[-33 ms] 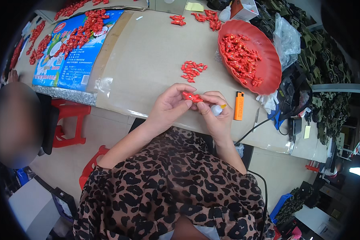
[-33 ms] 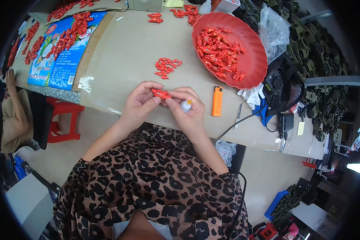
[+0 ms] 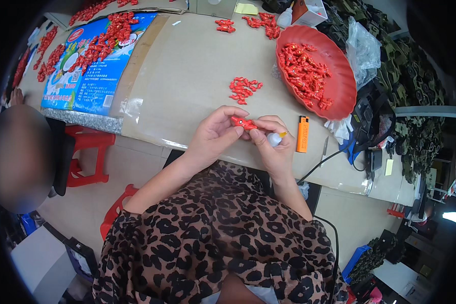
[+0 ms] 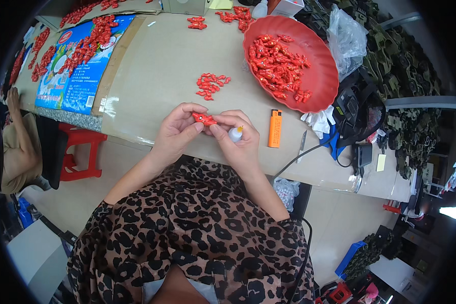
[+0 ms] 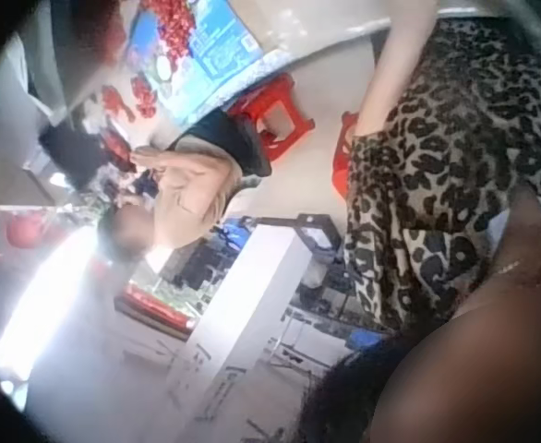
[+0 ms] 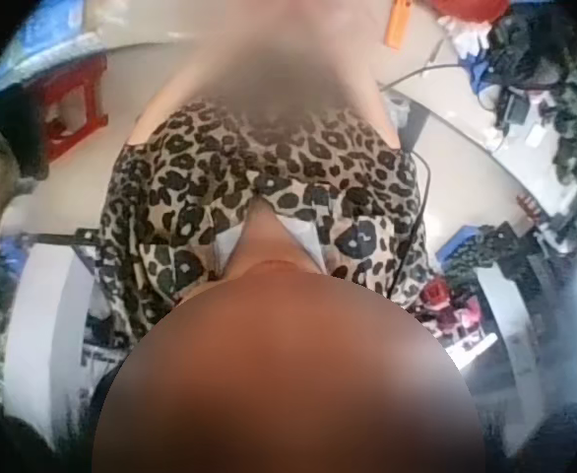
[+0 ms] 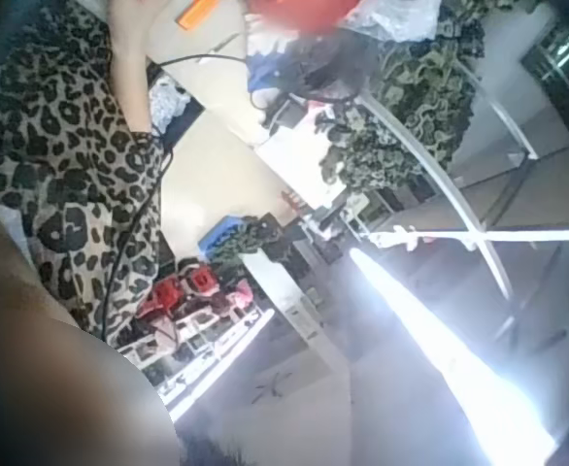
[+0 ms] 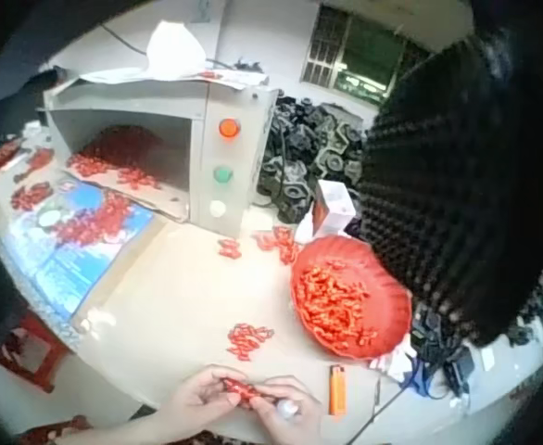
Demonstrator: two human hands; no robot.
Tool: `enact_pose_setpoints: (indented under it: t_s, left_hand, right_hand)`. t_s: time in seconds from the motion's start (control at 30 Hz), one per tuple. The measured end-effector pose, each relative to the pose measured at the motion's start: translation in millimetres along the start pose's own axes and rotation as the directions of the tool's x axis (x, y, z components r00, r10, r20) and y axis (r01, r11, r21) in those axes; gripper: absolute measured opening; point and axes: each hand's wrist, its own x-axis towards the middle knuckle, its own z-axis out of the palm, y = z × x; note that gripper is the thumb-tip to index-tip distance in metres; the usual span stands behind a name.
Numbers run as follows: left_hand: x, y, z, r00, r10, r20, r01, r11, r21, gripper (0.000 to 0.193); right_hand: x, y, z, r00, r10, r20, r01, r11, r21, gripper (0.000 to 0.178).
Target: The person retrieves small plastic parts from a heating chamber, applies glue to the components using a glue bottle, and joins the pieces together by hand.
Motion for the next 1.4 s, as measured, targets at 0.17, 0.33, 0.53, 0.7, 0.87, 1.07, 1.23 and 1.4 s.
enact_pose_setpoints:
  t_s: [0.17,0.33,0.53,0.7,0.87,1.07,1.23,1.4]
  left_hand:
    - [0,7,2,0.978,-0.206,-0.024,0.206,0.978,0.013,0.023]
    - [2,5,0,0.966,-0.256,-0.034,0.256,0.967,0.005,0.026]
    - [3,4,0,0.967,-0.253,-0.018,0.253,0.967,-0.003,0.025]
    - [3,3,-2,0.967,-0.254,-0.028,0.255,0.967,0.022,0.024]
    - [4,6,0,0.959,-0.277,-0.055,0.281,0.956,0.08,0.023]
    - [6,4,4,0.971,-0.221,-0.086,0.224,0.974,0.022,0.019]
    - [18,5,13,0.975,-0.196,-0.105,0.217,0.937,0.272,0.012]
    - [44,-2,25,0.955,0.235,0.182,-0.25,0.302,0.92,0.013]
  right_hand:
    - [-3,6,-9,0.997,0.074,-0.009,-0.075,0.996,-0.05,0.007]
    - [-4,4,-7,0.994,0.102,-0.027,-0.102,0.995,0.006,0.006]
    - [-4,5,-5,0.993,0.102,-0.059,-0.103,0.994,-0.023,0.005]
    - [-5,6,-5,0.995,0.087,-0.053,-0.089,0.995,-0.048,0.004]
    - [-3,5,-6,0.995,0.091,-0.033,-0.092,0.995,-0.033,0.004]
    - [-4,1,-4,0.972,0.131,-0.193,-0.125,0.991,0.047,0.012]
    - [-7,6,-12,0.95,-0.089,-0.299,0.189,0.927,0.324,0.022]
    - [-9,11,-7,0.902,-0.24,-0.358,0.324,0.926,0.195,0.021]
